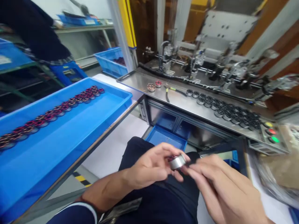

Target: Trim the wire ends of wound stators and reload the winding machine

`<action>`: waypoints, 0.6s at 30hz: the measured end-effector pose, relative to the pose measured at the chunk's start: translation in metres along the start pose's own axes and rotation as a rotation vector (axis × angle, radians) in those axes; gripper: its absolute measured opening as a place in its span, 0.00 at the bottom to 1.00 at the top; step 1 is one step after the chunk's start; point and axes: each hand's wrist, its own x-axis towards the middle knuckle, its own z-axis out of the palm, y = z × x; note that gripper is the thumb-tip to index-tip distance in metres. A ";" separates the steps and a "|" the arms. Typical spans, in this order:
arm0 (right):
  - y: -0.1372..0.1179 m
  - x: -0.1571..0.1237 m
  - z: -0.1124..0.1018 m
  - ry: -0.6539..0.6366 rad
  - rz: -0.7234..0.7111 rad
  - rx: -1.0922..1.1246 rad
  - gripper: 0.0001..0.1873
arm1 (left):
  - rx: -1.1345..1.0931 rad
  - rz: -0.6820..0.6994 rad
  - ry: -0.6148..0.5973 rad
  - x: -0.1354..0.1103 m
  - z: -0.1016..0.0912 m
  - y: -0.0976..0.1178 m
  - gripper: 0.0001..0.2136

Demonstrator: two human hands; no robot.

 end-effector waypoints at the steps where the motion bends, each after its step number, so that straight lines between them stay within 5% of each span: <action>1: -0.004 0.007 0.000 0.016 -0.005 0.010 0.04 | -0.010 0.067 0.050 0.000 0.002 0.002 0.19; 4: -0.010 0.024 0.001 0.005 -0.034 0.133 0.05 | -0.069 0.103 0.129 0.005 -0.002 0.004 0.19; 8: -0.007 0.031 0.002 -0.023 -0.078 0.277 0.06 | -0.093 -0.401 -0.168 0.014 -0.013 -0.002 0.30; 10: -0.005 0.030 0.002 -0.014 -0.074 0.277 0.05 | -0.076 -0.520 -0.254 0.014 -0.015 -0.005 0.32; 14: -0.004 0.026 0.002 0.057 -0.022 0.212 0.06 | -0.012 -0.233 -0.032 0.009 -0.007 -0.003 0.14; 18: -0.004 0.027 0.003 0.119 0.043 0.193 0.08 | -0.034 0.076 0.112 0.008 0.001 0.003 0.15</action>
